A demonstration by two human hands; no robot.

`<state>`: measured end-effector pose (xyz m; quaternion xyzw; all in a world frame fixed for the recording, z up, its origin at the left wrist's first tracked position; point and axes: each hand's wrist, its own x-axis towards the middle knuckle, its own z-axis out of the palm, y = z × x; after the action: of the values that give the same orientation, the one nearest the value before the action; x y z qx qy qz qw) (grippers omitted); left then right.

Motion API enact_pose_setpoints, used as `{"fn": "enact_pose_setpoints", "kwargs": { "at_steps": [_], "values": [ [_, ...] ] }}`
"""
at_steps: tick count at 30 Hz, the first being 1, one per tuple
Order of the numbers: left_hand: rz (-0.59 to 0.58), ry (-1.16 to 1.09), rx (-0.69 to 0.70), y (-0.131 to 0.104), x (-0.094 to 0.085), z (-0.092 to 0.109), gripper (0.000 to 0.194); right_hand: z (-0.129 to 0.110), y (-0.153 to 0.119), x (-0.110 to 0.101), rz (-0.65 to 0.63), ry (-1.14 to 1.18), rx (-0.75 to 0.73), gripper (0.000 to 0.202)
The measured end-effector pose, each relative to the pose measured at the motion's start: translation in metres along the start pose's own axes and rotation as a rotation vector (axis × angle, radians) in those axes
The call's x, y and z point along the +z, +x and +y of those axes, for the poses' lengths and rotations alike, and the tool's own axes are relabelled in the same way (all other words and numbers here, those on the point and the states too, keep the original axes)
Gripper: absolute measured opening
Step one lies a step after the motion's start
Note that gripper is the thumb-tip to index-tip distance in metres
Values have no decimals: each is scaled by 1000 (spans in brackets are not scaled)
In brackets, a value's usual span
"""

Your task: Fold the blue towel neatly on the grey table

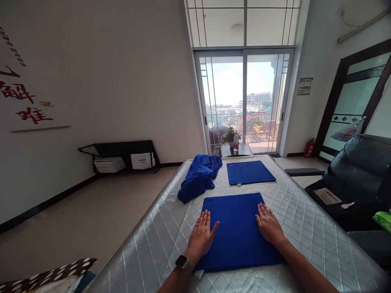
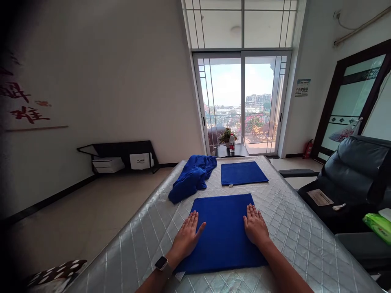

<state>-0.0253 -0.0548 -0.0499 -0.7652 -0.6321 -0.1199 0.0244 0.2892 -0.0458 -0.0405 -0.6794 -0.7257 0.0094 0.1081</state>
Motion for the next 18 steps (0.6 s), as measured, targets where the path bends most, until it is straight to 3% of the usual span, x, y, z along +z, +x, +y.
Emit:
{"fn": "enact_pose_setpoints", "kwargs": {
  "at_steps": [6, 13, 18],
  "values": [
    [43, -3, 11, 2, 8, -4, 81, -4, -14, -16, 26, 1, -85, 65],
    [81, 10, 27, -1, 9, -7, 79, 2, -48, -14, -74, 60, -21, 75],
    [105, -13, 89, -9, -7, 16, 75, 2, -53, -13, -88, 88, -4, 71]
  ]
}}
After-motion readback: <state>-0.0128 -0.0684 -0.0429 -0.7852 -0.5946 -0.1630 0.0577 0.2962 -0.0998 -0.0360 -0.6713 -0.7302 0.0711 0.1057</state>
